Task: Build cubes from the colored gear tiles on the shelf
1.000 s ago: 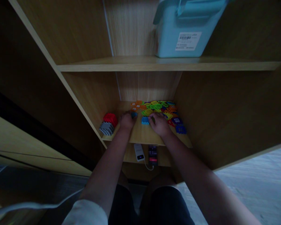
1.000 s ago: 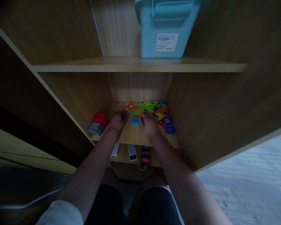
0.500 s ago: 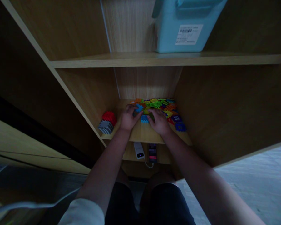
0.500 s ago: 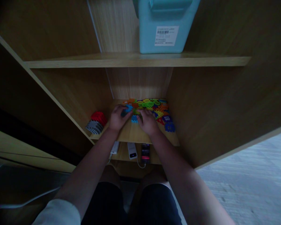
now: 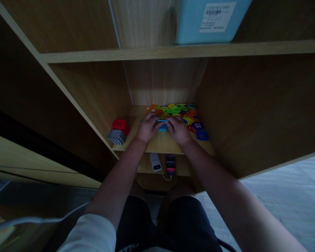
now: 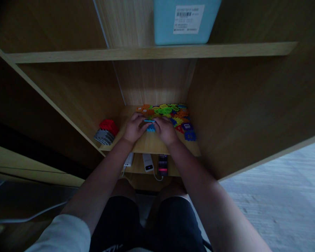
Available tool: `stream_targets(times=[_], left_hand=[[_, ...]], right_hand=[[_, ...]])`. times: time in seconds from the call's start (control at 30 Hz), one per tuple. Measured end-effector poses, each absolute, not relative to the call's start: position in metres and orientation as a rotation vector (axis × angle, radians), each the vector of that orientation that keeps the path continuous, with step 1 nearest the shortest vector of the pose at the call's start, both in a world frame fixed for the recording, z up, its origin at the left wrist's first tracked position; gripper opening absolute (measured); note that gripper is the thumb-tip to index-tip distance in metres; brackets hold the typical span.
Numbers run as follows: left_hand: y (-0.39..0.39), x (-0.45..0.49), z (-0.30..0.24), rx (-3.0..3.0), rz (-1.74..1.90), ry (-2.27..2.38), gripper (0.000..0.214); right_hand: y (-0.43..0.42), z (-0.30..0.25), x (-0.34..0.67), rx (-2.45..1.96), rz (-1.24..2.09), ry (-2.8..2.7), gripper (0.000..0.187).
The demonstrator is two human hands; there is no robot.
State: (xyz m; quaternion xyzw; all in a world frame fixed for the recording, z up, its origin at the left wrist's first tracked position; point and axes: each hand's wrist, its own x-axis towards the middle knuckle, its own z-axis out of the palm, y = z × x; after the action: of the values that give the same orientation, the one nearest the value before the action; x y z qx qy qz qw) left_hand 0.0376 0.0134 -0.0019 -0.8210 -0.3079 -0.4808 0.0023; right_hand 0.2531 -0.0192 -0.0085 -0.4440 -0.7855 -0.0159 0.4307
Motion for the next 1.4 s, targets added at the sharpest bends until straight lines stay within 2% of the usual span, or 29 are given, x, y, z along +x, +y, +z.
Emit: stream_targets(times=[0.13,0.33,0.67,0.93,1.0,1.17,1.4], left_hand=[[0.012,0.038,0.001,-2.622,-1.368,-0.963,0.011],[0.012,0.037,0.000,-2.641,-1.238,-0.999,0.013],[0.017,0.036,-0.002,-2.686,-1.426,-0.978,0.012],[0.018,0.035,-0.002,-2.741,-1.466,-0.984,0.016],[0.017,0.036,-0.002,-2.739,-1.478,-0.977,0.021],[0.019,0.027,-0.006,-2.703,-1.542,-1.073,0.051],[0.026,0.013,-0.012,-2.840,-1.383,-1.227,0.061]], right_hand=[[-0.018,-0.012,0.252,-1.072,0.008,-1.966,0.030],[-0.019,-0.013,0.249,-1.012,0.005,-1.935,0.039],[-0.025,-0.002,0.250,-1.020,0.098,-1.921,0.041],[-0.026,-0.006,0.252,-1.051,0.206,-1.888,0.030],[-0.023,-0.009,0.254,-1.071,0.198,-1.865,0.027],[-0.016,-0.014,0.257,-1.144,0.123,-1.877,0.020],[-0.019,-0.016,0.263,-1.214,0.054,-1.925,0.024]])
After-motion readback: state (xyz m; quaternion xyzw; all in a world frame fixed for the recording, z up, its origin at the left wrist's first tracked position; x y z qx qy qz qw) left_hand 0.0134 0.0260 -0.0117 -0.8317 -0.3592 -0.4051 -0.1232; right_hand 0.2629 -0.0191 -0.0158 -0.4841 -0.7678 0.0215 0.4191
